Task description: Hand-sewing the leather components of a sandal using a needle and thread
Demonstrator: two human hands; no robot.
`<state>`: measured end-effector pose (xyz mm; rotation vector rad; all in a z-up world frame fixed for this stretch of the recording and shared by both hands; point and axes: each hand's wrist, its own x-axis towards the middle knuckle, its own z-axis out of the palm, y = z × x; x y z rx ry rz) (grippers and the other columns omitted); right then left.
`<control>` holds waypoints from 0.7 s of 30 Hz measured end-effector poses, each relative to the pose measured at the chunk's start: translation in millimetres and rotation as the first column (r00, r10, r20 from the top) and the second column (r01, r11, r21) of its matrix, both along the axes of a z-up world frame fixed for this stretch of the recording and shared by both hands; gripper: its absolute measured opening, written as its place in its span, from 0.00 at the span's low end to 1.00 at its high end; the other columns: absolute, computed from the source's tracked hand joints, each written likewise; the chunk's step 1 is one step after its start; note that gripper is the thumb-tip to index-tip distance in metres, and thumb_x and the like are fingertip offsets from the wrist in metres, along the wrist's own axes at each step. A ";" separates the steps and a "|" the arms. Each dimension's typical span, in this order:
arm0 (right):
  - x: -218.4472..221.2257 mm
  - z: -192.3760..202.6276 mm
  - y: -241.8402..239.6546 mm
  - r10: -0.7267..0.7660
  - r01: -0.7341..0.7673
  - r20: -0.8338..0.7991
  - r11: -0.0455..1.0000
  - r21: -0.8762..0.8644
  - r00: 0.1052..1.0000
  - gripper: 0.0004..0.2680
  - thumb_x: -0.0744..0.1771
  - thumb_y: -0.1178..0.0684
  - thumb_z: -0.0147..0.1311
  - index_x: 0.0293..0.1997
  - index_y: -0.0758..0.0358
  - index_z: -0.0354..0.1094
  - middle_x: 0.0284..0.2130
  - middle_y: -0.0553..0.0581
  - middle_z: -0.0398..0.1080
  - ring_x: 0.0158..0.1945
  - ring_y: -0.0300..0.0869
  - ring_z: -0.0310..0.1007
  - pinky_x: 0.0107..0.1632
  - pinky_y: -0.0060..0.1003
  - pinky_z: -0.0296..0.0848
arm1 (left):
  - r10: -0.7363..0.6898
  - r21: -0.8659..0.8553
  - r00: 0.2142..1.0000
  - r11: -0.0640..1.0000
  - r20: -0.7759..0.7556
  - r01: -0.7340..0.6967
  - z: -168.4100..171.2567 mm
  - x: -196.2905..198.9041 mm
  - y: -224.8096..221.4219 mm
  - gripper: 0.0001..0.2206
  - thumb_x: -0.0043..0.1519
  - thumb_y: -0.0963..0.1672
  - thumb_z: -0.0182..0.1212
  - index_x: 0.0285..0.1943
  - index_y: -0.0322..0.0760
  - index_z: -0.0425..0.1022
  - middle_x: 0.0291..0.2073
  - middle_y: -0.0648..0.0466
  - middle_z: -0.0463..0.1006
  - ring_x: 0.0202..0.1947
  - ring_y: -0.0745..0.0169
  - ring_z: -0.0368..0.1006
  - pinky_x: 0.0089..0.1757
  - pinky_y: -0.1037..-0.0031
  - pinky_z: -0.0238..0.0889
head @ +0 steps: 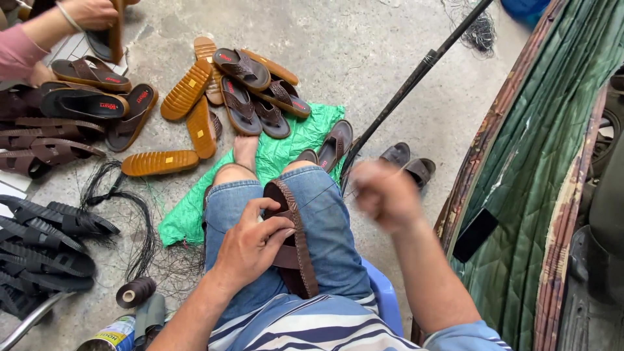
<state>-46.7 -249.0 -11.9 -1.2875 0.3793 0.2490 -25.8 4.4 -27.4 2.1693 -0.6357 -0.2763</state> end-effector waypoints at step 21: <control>6.0 -18.9 48.9 0.558 -0.067 0.324 0.568 -0.820 0.764 0.03 0.64 0.51 0.49 0.35 0.55 0.63 0.21 0.55 0.68 0.27 0.52 0.70 0.28 0.43 0.70 | -0.368 0.073 0.887 0.913 -0.279 0.402 57.5 58.0 38.5 0.09 0.57 0.43 0.48 0.33 0.35 0.73 0.45 0.44 0.74 0.43 0.32 0.69 0.40 0.47 0.64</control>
